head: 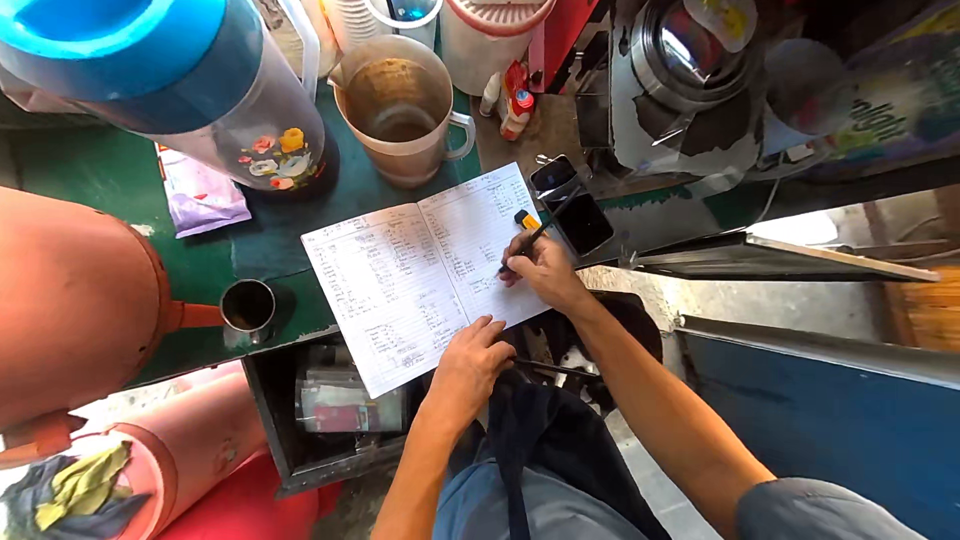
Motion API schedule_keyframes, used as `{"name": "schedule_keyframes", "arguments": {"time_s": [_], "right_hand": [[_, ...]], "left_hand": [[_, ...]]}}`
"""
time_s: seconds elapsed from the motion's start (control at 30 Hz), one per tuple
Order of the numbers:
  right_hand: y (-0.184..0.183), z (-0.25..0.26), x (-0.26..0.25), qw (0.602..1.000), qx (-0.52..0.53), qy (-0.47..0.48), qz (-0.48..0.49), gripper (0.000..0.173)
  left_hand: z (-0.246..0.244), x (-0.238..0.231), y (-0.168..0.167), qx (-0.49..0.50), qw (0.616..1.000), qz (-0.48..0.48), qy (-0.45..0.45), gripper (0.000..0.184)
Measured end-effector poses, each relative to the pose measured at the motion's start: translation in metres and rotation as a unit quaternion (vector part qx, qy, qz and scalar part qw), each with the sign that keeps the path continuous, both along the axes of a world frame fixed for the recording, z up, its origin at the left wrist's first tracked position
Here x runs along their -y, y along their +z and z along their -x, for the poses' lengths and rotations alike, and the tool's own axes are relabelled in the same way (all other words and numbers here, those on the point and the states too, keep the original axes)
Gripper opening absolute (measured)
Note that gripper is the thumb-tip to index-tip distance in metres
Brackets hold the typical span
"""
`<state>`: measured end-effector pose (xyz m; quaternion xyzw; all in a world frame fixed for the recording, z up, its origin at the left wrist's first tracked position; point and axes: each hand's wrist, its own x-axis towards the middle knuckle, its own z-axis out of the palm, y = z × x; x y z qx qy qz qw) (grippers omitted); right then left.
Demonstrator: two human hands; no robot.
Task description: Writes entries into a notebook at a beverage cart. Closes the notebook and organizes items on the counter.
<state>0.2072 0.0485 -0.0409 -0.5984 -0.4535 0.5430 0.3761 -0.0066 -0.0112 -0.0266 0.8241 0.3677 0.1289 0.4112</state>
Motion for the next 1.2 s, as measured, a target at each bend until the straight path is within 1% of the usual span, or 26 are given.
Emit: {"name": "schedule_keyframes", "arguments": {"time_s": [0.03, 0.07, 0.13, 0.17, 0.23, 0.3, 0.43, 0.7, 0.8, 0.87, 1.0, 1.1, 1.2], "right_hand": [[-0.007, 0.007, 0.0, 0.999, -0.026, -0.011, -0.016, 0.011], [-0.012, 0.012, 0.0, 0.999, -0.029, -0.022, -0.026, 0.013], [-0.019, 0.02, 0.0, 0.999, -0.009, -0.036, -0.032, 0.02], [-0.022, 0.023, 0.001, 0.998, 0.009, -0.046, -0.04, 0.021], [-0.03, 0.027, 0.003, 0.995, 0.04, -0.065, -0.062, 0.018], [-0.036, 0.028, 0.002, 0.992, 0.043, -0.087, -0.086, 0.016], [-0.038, 0.029, 0.007, 0.988, 0.077, -0.076, -0.108, 0.016], [-0.037, 0.025, 0.008, 0.988, 0.082, -0.058, -0.119, 0.015], [-0.035, 0.021, 0.009, 0.993, 0.022, -0.071, -0.096, 0.016], [-0.034, 0.016, 0.01, 0.992, 0.004, -0.089, -0.092, 0.017], [-0.03, 0.005, 0.009, 0.993, 0.035, -0.066, -0.09, 0.017], [-0.031, 0.004, 0.008, 0.993, 0.044, -0.053, -0.099, 0.016], [-0.038, 0.006, 0.002, 0.991, 0.022, -0.071, -0.112, 0.016]], "left_hand": [[0.0, -0.002, 0.0, -0.037, 0.999, -0.012, -0.014, 0.015], [-0.001, -0.004, 0.001, -0.079, 0.996, -0.019, -0.023, 0.015], [-0.004, -0.006, 0.002, -0.154, 0.987, -0.014, -0.038, 0.018], [-0.007, -0.007, 0.002, -0.185, 0.982, -0.007, -0.046, 0.02], [-0.012, -0.007, 0.001, -0.217, 0.975, -0.003, -0.054, 0.022], [-0.016, -0.007, 0.003, -0.246, 0.967, 0.006, -0.068, 0.023], [-0.023, -0.013, 0.014, -0.29, 0.951, 0.05, -0.094, 0.026], [-0.028, -0.018, 0.02, -0.314, 0.941, 0.068, -0.106, 0.028], [-0.028, -0.02, 0.021, -0.311, 0.942, 0.071, -0.105, 0.028], [-0.028, -0.021, 0.023, -0.311, 0.942, 0.067, -0.105, 0.028], [-0.029, -0.023, 0.024, -0.3, 0.947, 0.073, -0.089, 0.027], [-0.028, -0.022, 0.018, -0.29, 0.953, 0.06, -0.071, 0.027], [-0.029, -0.022, 0.015, -0.297, 0.951, 0.051, -0.073, 0.028]]}}
